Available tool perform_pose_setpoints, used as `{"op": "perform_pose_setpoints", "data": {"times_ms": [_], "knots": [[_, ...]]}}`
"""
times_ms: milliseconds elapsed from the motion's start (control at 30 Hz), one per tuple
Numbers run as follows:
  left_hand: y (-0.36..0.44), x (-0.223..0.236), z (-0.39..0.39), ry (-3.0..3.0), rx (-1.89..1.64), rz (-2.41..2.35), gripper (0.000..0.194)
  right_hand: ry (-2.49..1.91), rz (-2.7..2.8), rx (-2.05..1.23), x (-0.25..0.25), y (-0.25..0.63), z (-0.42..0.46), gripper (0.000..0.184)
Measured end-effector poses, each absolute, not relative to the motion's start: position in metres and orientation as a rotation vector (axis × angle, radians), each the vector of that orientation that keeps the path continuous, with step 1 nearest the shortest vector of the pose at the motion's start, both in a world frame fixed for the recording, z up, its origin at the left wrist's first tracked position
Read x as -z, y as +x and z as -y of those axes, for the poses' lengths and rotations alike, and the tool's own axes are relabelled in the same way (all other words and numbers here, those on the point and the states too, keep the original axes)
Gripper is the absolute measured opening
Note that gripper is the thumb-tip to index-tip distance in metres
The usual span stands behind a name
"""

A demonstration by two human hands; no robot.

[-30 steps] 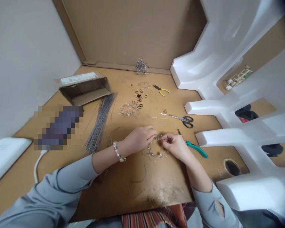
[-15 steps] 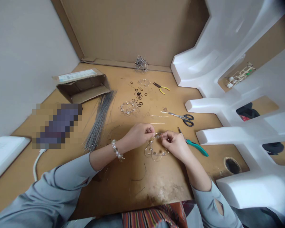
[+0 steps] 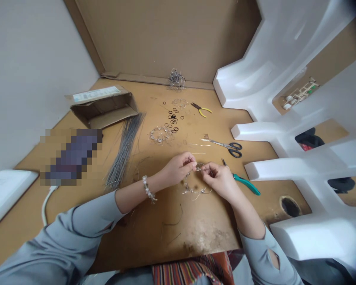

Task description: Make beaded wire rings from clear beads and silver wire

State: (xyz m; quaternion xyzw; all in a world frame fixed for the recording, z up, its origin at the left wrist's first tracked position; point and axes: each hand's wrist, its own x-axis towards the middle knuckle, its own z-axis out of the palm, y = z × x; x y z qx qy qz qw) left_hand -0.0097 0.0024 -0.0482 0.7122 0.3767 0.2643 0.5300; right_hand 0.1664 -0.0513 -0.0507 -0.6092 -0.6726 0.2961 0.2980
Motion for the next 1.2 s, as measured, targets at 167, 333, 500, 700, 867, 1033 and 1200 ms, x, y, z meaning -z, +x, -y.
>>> {"op": "perform_pose_setpoints", "data": {"times_ms": [167,333,500,700,867,1033,1200], "knots": [[-0.008,0.046,-0.004,1.452,-0.63,-0.848,0.011,-1.607,1.801,-0.802,0.05,0.165,0.053,0.012],[-0.012,0.046,-0.01,1.244,-0.636,-0.747,0.012,-1.571,1.872,-0.81,0.048,0.163,0.055,0.013],[-0.017,0.044,-0.014,1.283,-0.485,-0.726,0.02,-1.572,1.822,-0.812,0.047,0.164,0.055,0.014],[-0.017,0.041,-0.011,1.68,-0.483,-0.832,0.011,-1.529,1.792,-0.902,0.05,0.162,0.055,0.014],[-0.019,0.042,-0.014,1.766,-0.452,-0.799,0.019,-1.476,1.753,-0.991,0.053,0.163,0.055,0.014],[-0.019,0.042,-0.014,1.813,-0.476,-0.791,0.019,-1.422,1.666,-1.146,0.053,0.163,0.054,0.018],[-0.013,0.049,-0.01,1.75,-0.558,-0.749,0.017,-1.4,1.573,-1.298,0.052,0.161,0.054,0.021]]}}
